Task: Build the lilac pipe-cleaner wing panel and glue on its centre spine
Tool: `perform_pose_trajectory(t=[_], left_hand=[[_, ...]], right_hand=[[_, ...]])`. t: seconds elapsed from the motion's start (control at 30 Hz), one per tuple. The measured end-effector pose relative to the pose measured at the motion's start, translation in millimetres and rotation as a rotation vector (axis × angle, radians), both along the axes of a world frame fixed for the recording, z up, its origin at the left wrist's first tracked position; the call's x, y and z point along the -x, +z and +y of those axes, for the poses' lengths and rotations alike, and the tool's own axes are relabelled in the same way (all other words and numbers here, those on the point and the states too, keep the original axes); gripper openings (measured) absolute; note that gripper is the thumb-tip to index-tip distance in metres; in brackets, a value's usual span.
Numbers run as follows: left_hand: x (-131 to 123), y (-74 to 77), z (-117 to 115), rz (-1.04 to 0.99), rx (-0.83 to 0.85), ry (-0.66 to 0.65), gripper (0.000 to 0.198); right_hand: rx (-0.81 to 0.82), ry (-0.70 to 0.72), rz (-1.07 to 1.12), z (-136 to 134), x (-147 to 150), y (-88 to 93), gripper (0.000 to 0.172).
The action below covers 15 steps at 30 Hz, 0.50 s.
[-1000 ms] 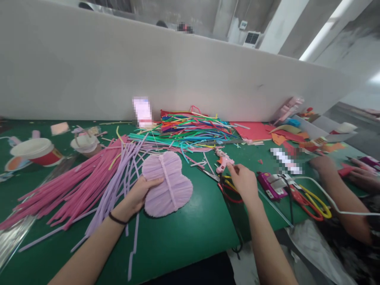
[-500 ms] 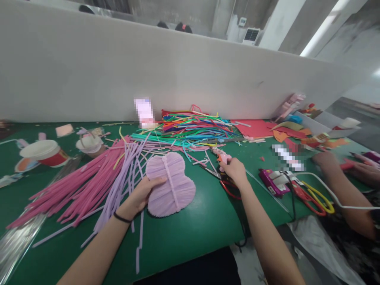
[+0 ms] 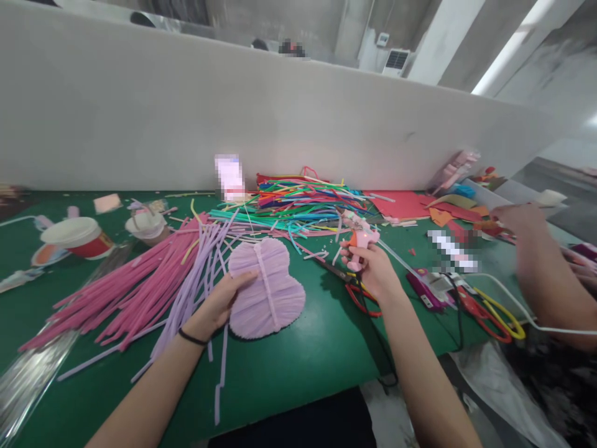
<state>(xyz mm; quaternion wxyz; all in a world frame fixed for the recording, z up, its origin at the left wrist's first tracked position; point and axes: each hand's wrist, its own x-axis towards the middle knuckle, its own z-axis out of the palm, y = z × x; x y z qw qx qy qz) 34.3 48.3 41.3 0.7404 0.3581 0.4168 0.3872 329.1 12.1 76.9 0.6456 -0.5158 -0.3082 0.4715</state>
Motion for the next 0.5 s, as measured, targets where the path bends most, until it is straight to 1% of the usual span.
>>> perform_pose_trajectory(t=[0.07, 0.2, 0.27, 0.33, 0.4, 0.5], left_hand=[[1, -1.0, 1, 0.001, 0.002, 0.002, 0.056], [2, -3.6, 2, 0.015, -0.001, 0.000, 0.055], [2, -4.8, 2, 0.021, -0.004, -0.003, 0.054], [3, -5.5, 2, 0.038, -0.003, -0.003, 0.052], [3, -5.6, 2, 0.064, -0.013, -0.006, 0.052], [1, -6.8, 4, 0.147, -0.106, -0.004, 0.052]], right_hand=[[0.022, 0.044, -0.067, 7, 5, -2.0, 0.024], [0.005, 0.113, -0.128, 24, 12, -8.7, 0.036], [-0.006, 0.125, -0.177, 31, 14, -10.1, 0.037], [0.020, 0.098, -0.322, 36, 15, -10.7, 0.037], [0.089, 0.068, -0.503, 39, 17, -11.9, 0.040], [0.180, 0.031, -0.672, 41, 19, -16.9, 0.044]])
